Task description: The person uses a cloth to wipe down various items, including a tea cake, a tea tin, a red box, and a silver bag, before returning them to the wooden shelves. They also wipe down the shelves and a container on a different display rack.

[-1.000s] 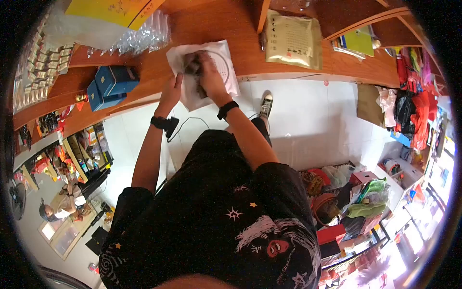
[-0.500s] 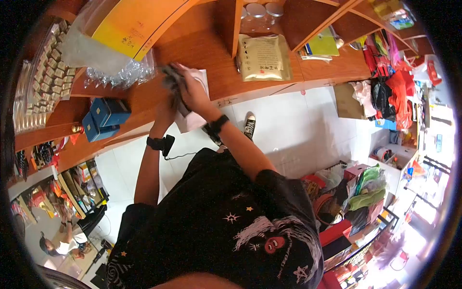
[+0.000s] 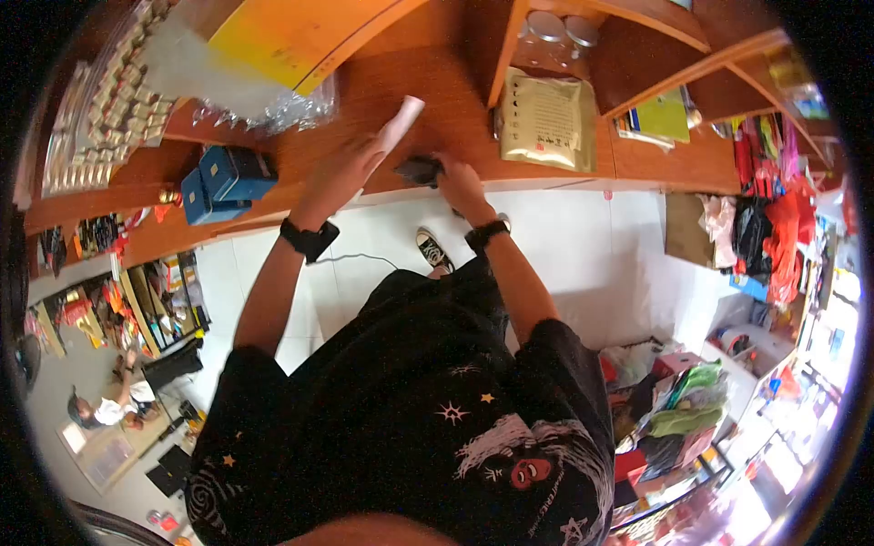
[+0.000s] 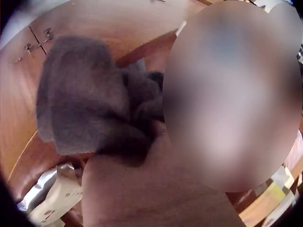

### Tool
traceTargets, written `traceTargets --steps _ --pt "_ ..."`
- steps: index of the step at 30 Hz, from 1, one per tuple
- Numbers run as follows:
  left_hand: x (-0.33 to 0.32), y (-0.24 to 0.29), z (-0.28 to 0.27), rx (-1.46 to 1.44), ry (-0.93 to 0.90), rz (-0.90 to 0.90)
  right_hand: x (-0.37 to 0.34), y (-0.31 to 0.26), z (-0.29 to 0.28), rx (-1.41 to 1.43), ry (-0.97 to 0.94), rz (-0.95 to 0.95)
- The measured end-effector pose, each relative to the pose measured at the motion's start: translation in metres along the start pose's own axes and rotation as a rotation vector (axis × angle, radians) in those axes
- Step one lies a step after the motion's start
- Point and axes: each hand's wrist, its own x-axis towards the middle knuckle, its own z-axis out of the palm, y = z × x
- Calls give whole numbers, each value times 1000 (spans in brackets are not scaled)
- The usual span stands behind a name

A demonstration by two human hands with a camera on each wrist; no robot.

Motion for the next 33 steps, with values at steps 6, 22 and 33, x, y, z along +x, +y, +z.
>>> traceTargets --steps 6,22,33 --pt "-24 -43 70 444 -67 374 -31 -5 -50 614 515 218" --pt "-71 -69 204 -1452 366 -957 38 12 69 -387 68 -349" --pt "-78 -78 194 -1242 207 -929 32 -61 28 28 -101 -244"
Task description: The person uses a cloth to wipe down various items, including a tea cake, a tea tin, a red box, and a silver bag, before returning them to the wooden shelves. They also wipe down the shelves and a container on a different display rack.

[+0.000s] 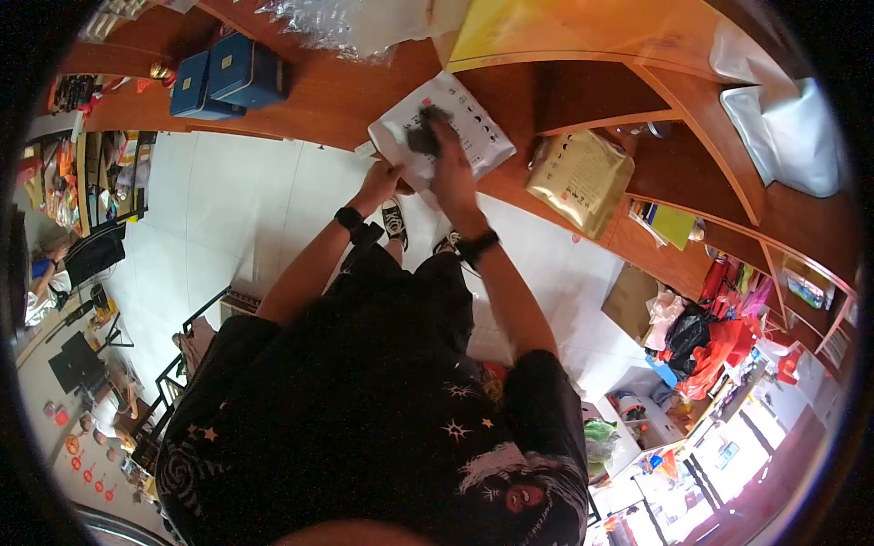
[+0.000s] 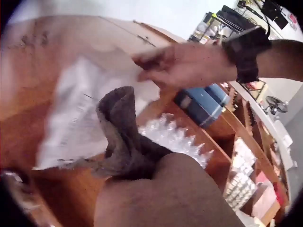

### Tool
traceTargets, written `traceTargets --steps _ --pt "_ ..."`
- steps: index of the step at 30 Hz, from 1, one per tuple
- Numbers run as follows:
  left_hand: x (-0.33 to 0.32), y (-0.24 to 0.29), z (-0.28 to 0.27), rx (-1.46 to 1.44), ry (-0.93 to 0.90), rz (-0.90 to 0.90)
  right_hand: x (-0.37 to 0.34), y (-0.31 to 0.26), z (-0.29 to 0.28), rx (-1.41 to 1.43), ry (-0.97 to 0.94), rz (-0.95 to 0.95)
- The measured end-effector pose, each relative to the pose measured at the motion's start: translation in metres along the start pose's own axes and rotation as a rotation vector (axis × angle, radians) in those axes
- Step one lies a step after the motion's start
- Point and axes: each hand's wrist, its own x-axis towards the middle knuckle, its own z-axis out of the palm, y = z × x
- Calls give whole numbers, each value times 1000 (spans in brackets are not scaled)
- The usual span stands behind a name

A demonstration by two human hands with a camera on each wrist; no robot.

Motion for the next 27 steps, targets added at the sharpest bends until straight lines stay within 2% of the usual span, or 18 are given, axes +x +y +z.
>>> traceTargets --steps 2,3,6,7,8,9,10,11,13,16,18,20,22,23,24,25,26,27 --pt "0 -4 -3 -76 -36 3 37 -28 30 -109 11 -281" --pt "1 -4 -3 47 -1 34 48 -12 53 -376 -121 -377" --pt "33 -61 -18 -33 49 51 57 46 86 -279 -186 -604" --pt "6 -19 -7 -165 64 -38 64 63 82 -469 -143 -727" --pt "6 -17 -4 -204 102 -55 75 82 68 -508 -147 -687" --pt "3 -12 -3 -204 72 -73 87 144 99 242 -71 -95" --pt "2 -12 -2 -201 38 -86 104 97 32 -583 -253 -81" --pt "0 -12 1 -198 31 -87 106 124 18 -688 26 -237" --pt "-2 -11 3 -257 94 -78 101 131 -19 -644 49 -82" --pt "-3 -12 3 -228 44 -132 61 107 -21 -601 119 -172" --pt "-4 -22 -1 -194 11 -76 0 87 3 -567 -7 -268" --pt "-6 -16 -1 -164 24 -94 -44 82 41 -575 145 -123" --pt "13 -38 -17 45 58 -50 -62 105 102 -434 -374 144" --pt "31 -69 -33 182 76 57 -75 68 63 -327 -386 -146" --pt "12 -43 -27 109 55 -22 -87 22 25 -209 -388 -427" --pt "3 -29 -24 93 18 -45 -76 40 28 -494 -177 -455" --pt "-1 -18 -20 71 -12 -63 -57 56 20 -118 -34 -293" --pt "-7 -9 -7 -151 31 -47 -35 58 4 -184 173 -112"
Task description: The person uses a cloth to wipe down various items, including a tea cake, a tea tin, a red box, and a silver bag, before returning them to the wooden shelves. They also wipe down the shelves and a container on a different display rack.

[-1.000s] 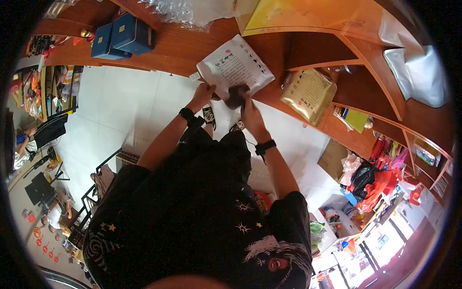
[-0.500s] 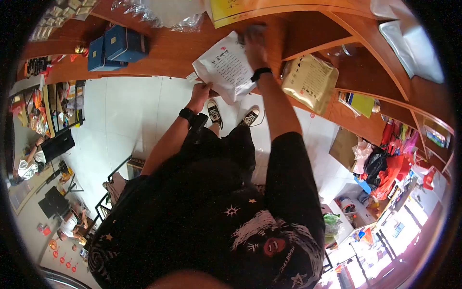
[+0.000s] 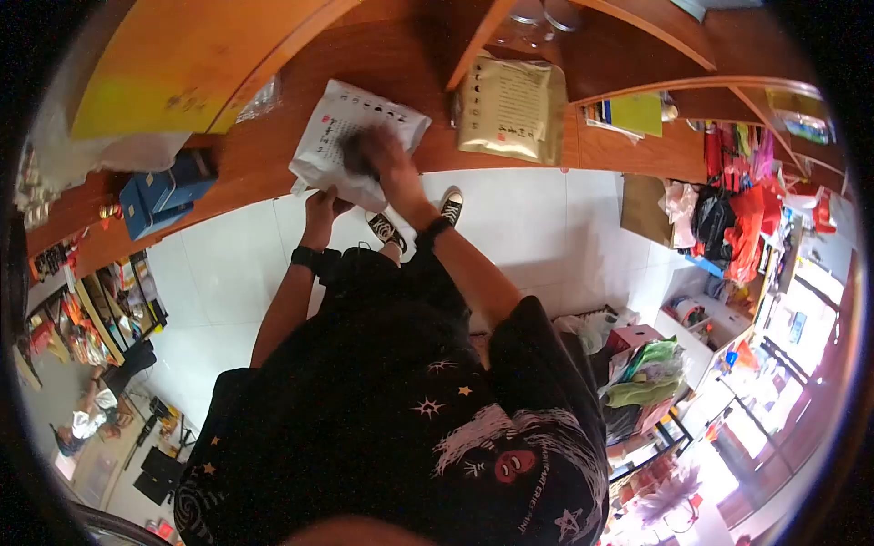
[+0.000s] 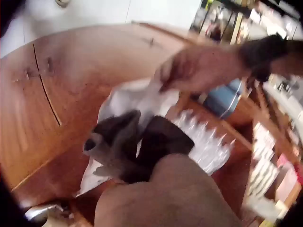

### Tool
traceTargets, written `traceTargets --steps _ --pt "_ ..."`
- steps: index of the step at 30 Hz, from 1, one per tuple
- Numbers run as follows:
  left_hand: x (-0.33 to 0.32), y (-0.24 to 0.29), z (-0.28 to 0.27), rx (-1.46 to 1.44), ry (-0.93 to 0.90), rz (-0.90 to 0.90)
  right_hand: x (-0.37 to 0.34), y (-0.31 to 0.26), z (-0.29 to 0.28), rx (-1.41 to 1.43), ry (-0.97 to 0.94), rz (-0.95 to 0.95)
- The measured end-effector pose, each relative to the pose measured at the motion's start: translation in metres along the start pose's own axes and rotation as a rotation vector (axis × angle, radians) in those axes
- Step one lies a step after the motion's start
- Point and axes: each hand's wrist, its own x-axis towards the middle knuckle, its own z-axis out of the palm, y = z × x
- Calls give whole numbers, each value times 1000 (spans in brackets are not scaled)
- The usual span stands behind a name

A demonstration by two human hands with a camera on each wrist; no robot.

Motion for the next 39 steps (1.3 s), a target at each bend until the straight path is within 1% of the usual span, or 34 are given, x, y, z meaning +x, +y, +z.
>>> traceTargets --steps 1,3,4,5,6,7,8,9,10,11,12,13,15,17,18,19,20,21,22,23,24,25,26,28,29,30,31,32,33,34,36,37,38,39 --pt "1 -1 -5 67 -47 -6 16 3 -8 -89 183 195" --pt "5 -5 -8 67 18 -2 -28 32 61 -338 47 164" --pt "6 2 -6 47 17 -1 -41 21 63 -358 -130 47" --pt "0 10 -4 24 20 0 -47 -4 43 -24 -140 31" --pt "-5 18 2 45 68 82 -48 -18 13 608 -414 186" --pt "6 8 -18 316 -2 172 -50 -40 -21 429 -380 83" --pt "3 15 -9 199 33 123 -62 -35 -31 494 -313 267" --pt "0 22 1 76 67 74 -61 -39 -66 544 -184 557" --pt "1 27 5 136 93 74 -79 -10 -73 519 -31 752" --pt "0 30 14 102 155 120 -97 30 -83 250 63 789" --pt "1 31 15 136 190 107 -100 42 -113 586 404 969" --pt "4 31 11 172 225 98 -115 82 -128 455 518 1117" --pt "1 34 2 490 236 64 -118 130 -171 448 766 1286" --pt "-14 37 17 507 273 -8 -98 130 -210 113 700 1182" --pt "-24 43 34 563 226 24 -94 140 -220 61 572 1120" --pt "-32 42 49 622 179 51 -92 153 -225 72 575 1128" --pt "-32 40 63 642 83 85 -90 166 -228 87 393 1018" --pt "-27 31 78 712 -35 211 -89 173 -230 103 215 900" --pt "-35 41 113 719 -210 268 -84 172 -234 91 222 832" --pt "-33 38 139 712 -265 261 -76 160 -241 105 226 828" --pt "-52 50 190 550 -284 317 -69 139 -250 90 237 741" --pt "-50 59 214 867 -320 644 -63 116 -260 74 246 654" --pt "-68 84 251 925 -313 595 -55 89 -266 15 207 605" --pt "-74 111 304 770 -314 328 -43 47 -264 52 128 428" --pt "-60 112 307 769 -306 328 -42 43 -245 -23 208 214" --pt "-43 111 308 1150 -351 732 -35 14 -243 -23 109 276" --pt "-45 122 315 1522 -385 1146 -36 7 -226 -1 90 276" --pt "-50 128 326 1386 -119 477 -40 8 -216 40 49 226" --pt "-49 129 315 1443 -102 535 -39 7 -214 80 10 174" --pt "-47 127 304 1415 -65 525 -36 10 -217 87 8 168" --pt "-46 118 286 1399 -18 500 -31 19 -219 402 -9 153" --pt "-49 116 280 1277 -12 649 -28 25 -210 514 114 249" --pt "-49 114 275 1147 -5 799 -23 32 -201 736 282 473" --pt "-53 115 274 1131 -40 781 -15 37 -195 952 448 703"
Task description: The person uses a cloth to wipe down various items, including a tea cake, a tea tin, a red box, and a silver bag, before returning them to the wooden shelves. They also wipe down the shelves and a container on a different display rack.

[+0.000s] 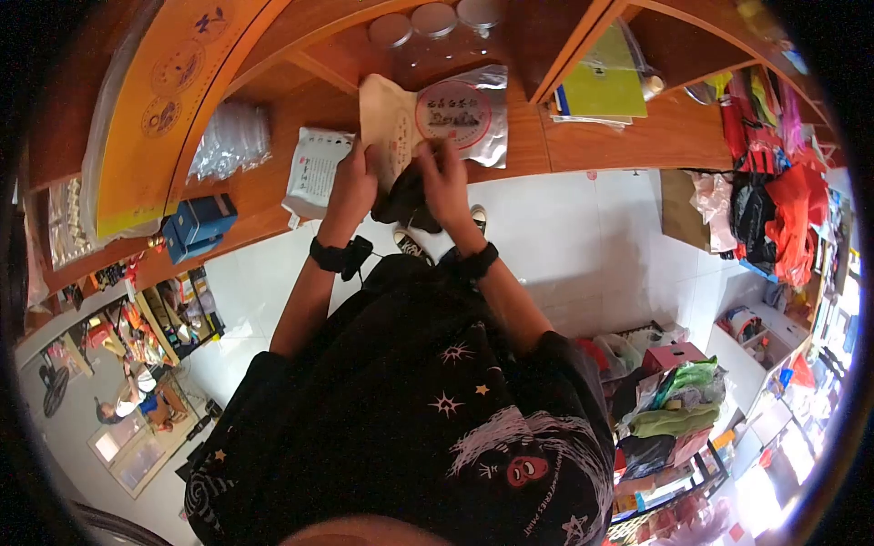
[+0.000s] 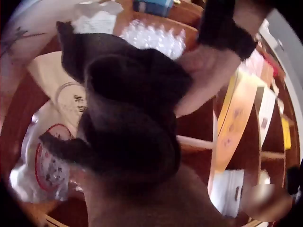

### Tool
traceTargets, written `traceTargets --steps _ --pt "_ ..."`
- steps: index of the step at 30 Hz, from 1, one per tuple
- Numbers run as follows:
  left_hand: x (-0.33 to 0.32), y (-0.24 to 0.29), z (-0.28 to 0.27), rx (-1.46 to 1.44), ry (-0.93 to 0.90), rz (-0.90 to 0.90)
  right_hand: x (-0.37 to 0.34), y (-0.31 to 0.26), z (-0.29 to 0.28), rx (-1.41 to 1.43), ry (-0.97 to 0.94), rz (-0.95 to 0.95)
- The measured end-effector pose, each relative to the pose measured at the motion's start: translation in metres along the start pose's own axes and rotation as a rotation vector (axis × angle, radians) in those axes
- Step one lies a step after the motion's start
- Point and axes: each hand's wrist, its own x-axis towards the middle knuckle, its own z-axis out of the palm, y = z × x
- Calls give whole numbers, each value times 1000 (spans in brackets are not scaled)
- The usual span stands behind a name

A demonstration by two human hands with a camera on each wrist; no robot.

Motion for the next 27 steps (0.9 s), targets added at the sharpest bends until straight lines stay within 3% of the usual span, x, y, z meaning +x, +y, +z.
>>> traceTargets --steps 2,3,6,7,10,12,14,17,20,22,24,27 --pt "-2 2 4 38 -32 -62 29 20 7 -207 219 -240" --pt "-3 2 7 43 -22 -41 37 15 21 -13 287 -206" --pt "-1 2 10 33 -72 -124 65 19 45 6 459 -339" --pt "-1 0 10 36 -74 -106 63 20 51 -66 435 -362" --pt "-2 12 4 -11 -78 -117 31 25 62 -89 78 -387" --pt "1 11 2 -14 -100 -134 1 23 54 -169 -40 -452" --pt "-2 6 4 -54 -48 -113 -14 48 45 -124 -131 -397" --pt "-2 9 3 3 -57 -81 -18 89 37 -57 13 -141" --pt "-4 8 1 41 -72 -80 -13 50 37 160 131 -23" --pt "-13 9 -1 123 -89 23 0 19 42 219 117 -45" --pt "-25 17 -9 96 -50 110 10 -15 49 -157 78 -578" --pt "-32 31 -29 89 -52 131 18 -29 45 -271 20 -674"
